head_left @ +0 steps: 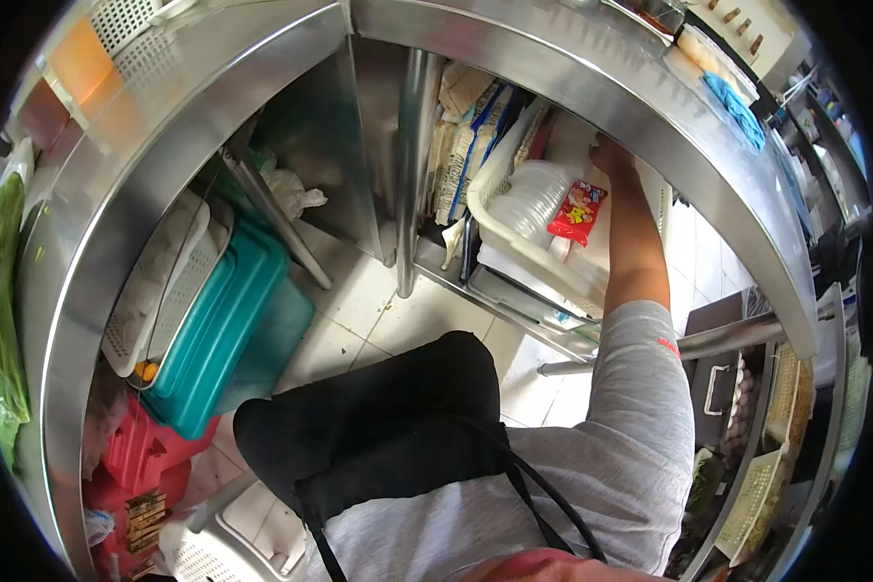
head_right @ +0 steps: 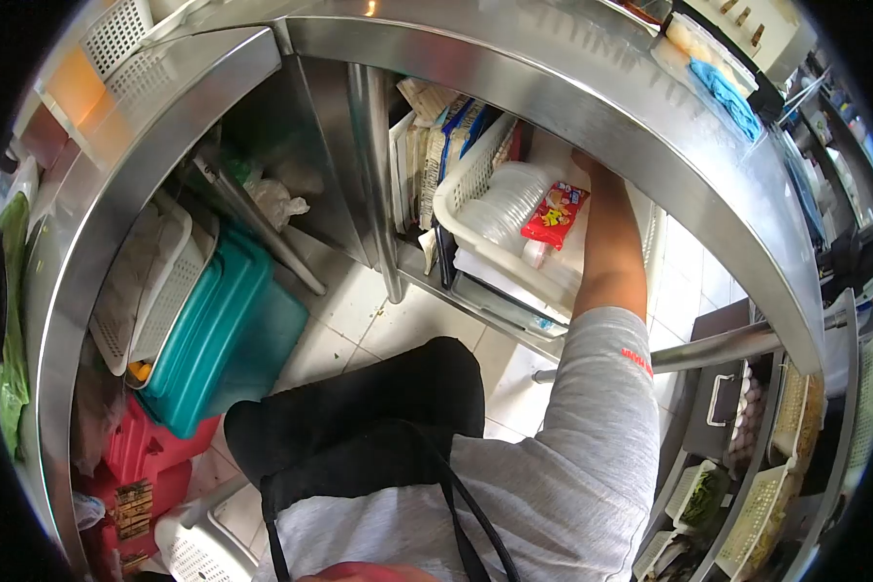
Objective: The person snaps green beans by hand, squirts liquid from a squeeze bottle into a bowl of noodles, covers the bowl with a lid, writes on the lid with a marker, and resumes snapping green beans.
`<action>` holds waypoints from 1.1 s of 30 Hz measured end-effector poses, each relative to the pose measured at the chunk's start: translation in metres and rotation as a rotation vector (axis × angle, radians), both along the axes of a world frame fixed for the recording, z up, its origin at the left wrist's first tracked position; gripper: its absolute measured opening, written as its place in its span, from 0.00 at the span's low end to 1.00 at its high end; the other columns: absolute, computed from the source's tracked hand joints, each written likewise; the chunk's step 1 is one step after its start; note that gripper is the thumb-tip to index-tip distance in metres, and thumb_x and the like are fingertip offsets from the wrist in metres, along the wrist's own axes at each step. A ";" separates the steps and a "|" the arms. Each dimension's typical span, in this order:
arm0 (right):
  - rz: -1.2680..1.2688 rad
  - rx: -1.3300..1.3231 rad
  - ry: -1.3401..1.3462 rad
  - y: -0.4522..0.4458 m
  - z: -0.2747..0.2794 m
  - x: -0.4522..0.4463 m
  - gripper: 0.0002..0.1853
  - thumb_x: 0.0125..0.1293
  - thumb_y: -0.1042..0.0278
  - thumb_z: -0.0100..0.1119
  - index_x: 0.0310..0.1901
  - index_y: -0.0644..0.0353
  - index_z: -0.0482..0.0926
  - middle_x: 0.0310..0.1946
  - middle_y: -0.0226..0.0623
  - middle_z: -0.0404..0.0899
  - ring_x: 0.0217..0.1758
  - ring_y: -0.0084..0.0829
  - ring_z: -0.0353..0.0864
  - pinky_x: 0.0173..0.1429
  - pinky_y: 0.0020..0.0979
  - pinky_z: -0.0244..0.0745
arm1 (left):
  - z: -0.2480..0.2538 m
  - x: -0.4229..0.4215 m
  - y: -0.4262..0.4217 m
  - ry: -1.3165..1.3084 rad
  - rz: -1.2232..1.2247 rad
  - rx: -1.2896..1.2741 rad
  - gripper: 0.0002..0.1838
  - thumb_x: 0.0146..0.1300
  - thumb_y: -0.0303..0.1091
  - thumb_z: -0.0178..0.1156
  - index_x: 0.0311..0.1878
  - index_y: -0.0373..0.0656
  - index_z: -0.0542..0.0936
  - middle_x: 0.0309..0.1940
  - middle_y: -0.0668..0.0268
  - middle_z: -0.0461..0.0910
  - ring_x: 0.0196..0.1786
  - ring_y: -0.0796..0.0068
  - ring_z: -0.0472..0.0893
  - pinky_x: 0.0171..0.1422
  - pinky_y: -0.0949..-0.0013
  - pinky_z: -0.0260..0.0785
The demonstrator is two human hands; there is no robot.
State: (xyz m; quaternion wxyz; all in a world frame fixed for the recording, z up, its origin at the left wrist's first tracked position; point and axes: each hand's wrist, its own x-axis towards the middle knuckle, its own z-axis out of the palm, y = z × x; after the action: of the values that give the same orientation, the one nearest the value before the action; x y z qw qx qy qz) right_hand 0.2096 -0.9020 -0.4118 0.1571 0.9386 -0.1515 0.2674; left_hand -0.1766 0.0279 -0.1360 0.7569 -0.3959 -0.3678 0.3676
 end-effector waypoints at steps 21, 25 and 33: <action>-0.009 0.035 0.052 -0.004 0.004 0.012 0.13 0.51 0.62 0.50 0.37 0.57 0.73 0.34 0.38 0.70 0.39 0.33 0.67 0.45 0.31 0.62 | -0.001 0.032 -0.059 -0.048 0.057 -0.088 0.33 0.46 0.39 0.59 0.58 0.56 0.60 0.60 0.74 0.58 0.61 0.73 0.58 0.65 0.51 0.46; -0.006 0.051 0.019 -0.005 0.006 0.015 0.12 0.52 0.61 0.50 0.36 0.57 0.73 0.32 0.37 0.69 0.37 0.31 0.67 0.43 0.29 0.62 | -0.001 0.032 -0.066 -0.055 0.075 -0.093 0.35 0.44 0.40 0.60 0.58 0.56 0.60 0.60 0.75 0.57 0.62 0.74 0.57 0.65 0.52 0.45; -0.004 0.156 -0.142 -0.016 0.013 0.011 0.10 0.53 0.60 0.50 0.34 0.55 0.72 0.28 0.33 0.68 0.32 0.27 0.67 0.38 0.25 0.63 | 0.001 0.042 -0.080 -0.058 0.078 -0.104 0.38 0.41 0.41 0.64 0.59 0.56 0.59 0.61 0.76 0.55 0.63 0.75 0.55 0.66 0.52 0.45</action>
State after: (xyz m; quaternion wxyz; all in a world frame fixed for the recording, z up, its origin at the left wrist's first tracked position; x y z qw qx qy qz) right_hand 0.2207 -0.9180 -0.3984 0.0730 0.9263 -0.1843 0.3204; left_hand -0.1345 -0.0524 -0.1349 0.7094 -0.4306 -0.3849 0.4039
